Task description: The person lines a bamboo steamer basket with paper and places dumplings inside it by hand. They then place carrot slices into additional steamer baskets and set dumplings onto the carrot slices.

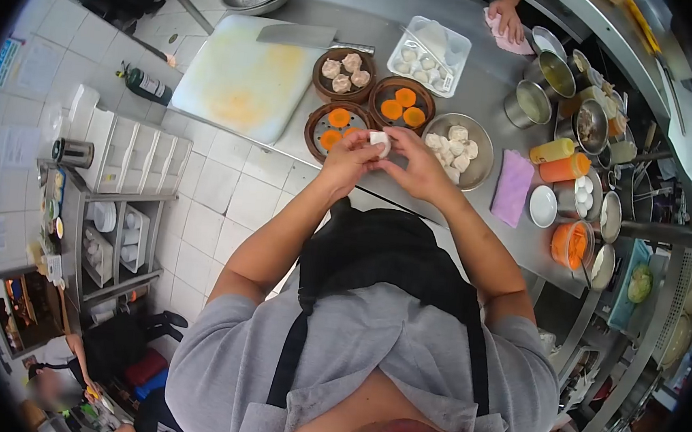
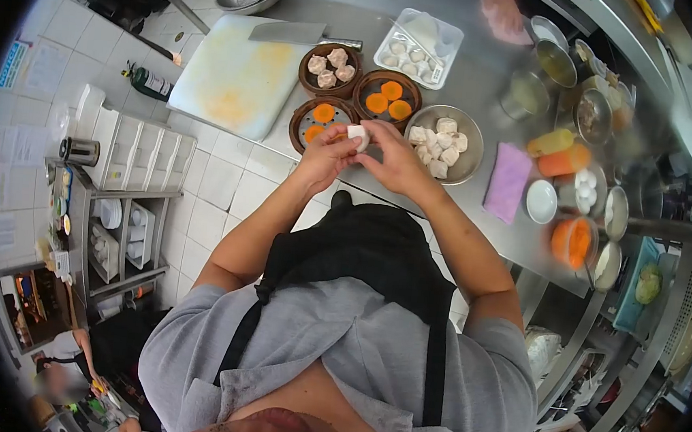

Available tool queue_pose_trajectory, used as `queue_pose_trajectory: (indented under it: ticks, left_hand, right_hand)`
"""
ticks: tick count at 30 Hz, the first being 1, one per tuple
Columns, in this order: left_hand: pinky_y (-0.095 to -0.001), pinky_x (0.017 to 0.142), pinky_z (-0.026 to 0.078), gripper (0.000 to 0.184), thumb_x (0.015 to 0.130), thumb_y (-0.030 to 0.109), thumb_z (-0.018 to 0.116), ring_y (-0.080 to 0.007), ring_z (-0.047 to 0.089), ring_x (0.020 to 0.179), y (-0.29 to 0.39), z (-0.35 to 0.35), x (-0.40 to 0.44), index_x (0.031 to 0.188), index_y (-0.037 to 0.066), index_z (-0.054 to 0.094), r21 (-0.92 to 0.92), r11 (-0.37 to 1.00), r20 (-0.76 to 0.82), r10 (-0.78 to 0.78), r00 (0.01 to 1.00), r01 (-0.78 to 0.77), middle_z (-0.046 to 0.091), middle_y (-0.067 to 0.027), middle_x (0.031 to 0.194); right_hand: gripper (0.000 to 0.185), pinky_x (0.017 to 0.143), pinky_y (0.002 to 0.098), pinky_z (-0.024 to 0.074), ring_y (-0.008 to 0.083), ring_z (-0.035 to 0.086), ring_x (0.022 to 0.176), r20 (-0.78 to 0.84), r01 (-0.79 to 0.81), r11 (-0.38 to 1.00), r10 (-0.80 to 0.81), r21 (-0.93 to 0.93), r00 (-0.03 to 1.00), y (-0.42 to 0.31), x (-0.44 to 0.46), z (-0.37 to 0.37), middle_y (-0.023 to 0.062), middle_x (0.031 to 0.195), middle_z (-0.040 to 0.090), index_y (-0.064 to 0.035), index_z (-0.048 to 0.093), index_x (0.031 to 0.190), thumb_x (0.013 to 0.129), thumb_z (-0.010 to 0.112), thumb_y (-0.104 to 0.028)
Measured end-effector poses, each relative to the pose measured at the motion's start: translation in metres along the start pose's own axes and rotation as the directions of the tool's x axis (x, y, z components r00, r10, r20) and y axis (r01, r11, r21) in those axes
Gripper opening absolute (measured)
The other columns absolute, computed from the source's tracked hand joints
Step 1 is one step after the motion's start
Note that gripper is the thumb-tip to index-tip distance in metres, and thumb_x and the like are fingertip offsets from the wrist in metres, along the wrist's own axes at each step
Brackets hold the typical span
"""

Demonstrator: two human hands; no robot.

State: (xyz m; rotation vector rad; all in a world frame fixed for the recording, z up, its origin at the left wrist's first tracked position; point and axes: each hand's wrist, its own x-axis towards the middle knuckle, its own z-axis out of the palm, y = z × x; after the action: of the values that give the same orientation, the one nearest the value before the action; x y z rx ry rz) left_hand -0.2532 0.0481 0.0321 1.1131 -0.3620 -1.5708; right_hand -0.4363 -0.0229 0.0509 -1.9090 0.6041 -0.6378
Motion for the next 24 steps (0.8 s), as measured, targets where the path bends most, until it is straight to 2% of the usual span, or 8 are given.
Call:
queue_pose_trajectory:
  ticks: [4, 8, 9, 12, 14, 16, 19, 24]
  left_hand:
    - [-0.0351, 0.088, 0.059, 0.03, 0.1, 0.012, 0.07, -0.0214, 0.069, 0.102, 0.0, -0.016, -0.014, 0.125, 0.002, 0.056, -0.022, 0.996, -0.18, 0.081, 0.98, -0.086, 0.068, -0.012, 0.114]
    - [-0.0376, 0.087, 0.06, 0.028, 0.104, 0.019, 0.064, -0.0246, 0.071, 0.101, 0.011, -0.036, -0.023, 0.124, 0.001, 0.056, -0.059, 0.985, -0.237, 0.145, 0.961, -0.163, 0.069, -0.0145, 0.112]
    - [-0.0382, 0.086, 0.06, 0.029, 0.106, 0.022, 0.061, -0.0262, 0.072, 0.1, 0.019, -0.041, -0.027, 0.125, 0.0, 0.055, -0.057, 0.989, -0.225, 0.118, 0.967, -0.134, 0.069, -0.0157, 0.113]
    - [-0.0387, 0.083, 0.061, 0.031, 0.107, 0.025, 0.058, -0.0294, 0.074, 0.095, 0.034, -0.062, -0.037, 0.126, 0.0, 0.054, -0.037, 0.993, -0.216, 0.103, 0.971, -0.114, 0.069, -0.0187, 0.116]
    - [-0.0376, 0.081, 0.06, 0.03, 0.104, 0.021, 0.06, -0.0293, 0.074, 0.094, 0.04, -0.078, -0.039, 0.124, 0.0, 0.055, 0.027, 0.986, -0.291, 0.166, 0.942, -0.165, 0.069, -0.0188, 0.117]
    - [-0.0361, 0.078, 0.059, 0.029, 0.102, 0.02, 0.061, -0.0283, 0.074, 0.092, 0.047, -0.095, -0.041, 0.123, 0.0, 0.055, 0.004, 0.984, -0.307, 0.173, 0.936, -0.18, 0.069, -0.0184, 0.116]
    - [-0.0354, 0.078, 0.056, 0.027, 0.103, 0.02, 0.061, -0.0256, 0.073, 0.09, 0.059, -0.12, -0.044, 0.122, 0.001, 0.056, -0.013, 0.976, -0.371, 0.198, 0.908, -0.218, 0.07, -0.0172, 0.112]
    - [-0.0361, 0.079, 0.056, 0.025, 0.103, 0.02, 0.061, -0.0257, 0.071, 0.089, 0.081, -0.154, -0.047, 0.119, 0.001, 0.058, -0.018, 0.96, -0.399, 0.25, 0.882, -0.28, 0.07, -0.017, 0.111]
  right_hand:
    - [0.052, 0.099, 0.038, 0.0542, 0.0296, 0.066, 0.111, 0.109, -0.163, 0.983, 0.153, 0.08, 0.982, 0.003, 0.033, 0.028, 0.018, 0.137, 0.052, -0.0007, 0.057, 0.137, 0.088, 0.072, -0.005]
    - [0.042, 0.089, 0.0354, 0.0555, 0.024, 0.067, 0.104, 0.066, -0.026, 0.997, 0.031, -0.078, 0.997, 0.031, 0.07, 0.054, 0.0149, 0.114, 0.065, -0.0026, 0.065, 0.129, 0.088, 0.071, -0.008]
    - [0.043, 0.088, 0.0354, 0.0548, 0.0226, 0.068, 0.1, 0.086, -0.106, 0.985, 0.095, 0.138, 0.992, 0.039, 0.08, 0.062, 0.0138, 0.106, 0.069, -0.0029, 0.062, 0.129, 0.088, 0.072, -0.012]
    - [0.041, 0.086, 0.0359, 0.0543, 0.0218, 0.069, 0.098, 0.101, -0.191, 0.955, 0.173, 0.224, 0.98, 0.051, 0.104, 0.065, 0.0144, 0.107, 0.07, -0.0031, 0.059, 0.125, 0.089, 0.072, -0.015]
    - [0.037, 0.085, 0.0369, 0.0542, 0.0256, 0.07, 0.097, 0.11, -0.187, 0.978, 0.177, 0.089, 0.978, 0.047, 0.118, 0.063, 0.0168, 0.108, 0.07, -0.004, 0.056, 0.121, 0.089, 0.072, -0.016]
    - [0.031, 0.083, 0.0401, 0.0539, 0.0307, 0.069, 0.095, 0.121, -0.187, 0.942, 0.228, -0.278, 0.966, 0.026, 0.132, 0.06, 0.0191, 0.105, 0.069, -0.0046, 0.058, 0.115, 0.09, 0.072, -0.018]
    - [0.025, 0.082, 0.0444, 0.0531, 0.0373, 0.065, 0.094, 0.15, 0.063, 0.923, -0.005, -0.379, 0.989, 0.037, 0.135, 0.064, 0.0188, 0.104, 0.067, -0.0045, 0.061, 0.11, 0.09, 0.07, -0.017]
    - [0.024, 0.088, 0.0451, 0.0524, 0.0372, 0.062, 0.098, 0.157, 0.112, 0.861, -0.038, -0.496, 0.987, 0.031, 0.129, 0.066, 0.0154, 0.108, 0.067, -0.0059, 0.066, 0.109, 0.088, 0.072, -0.015]
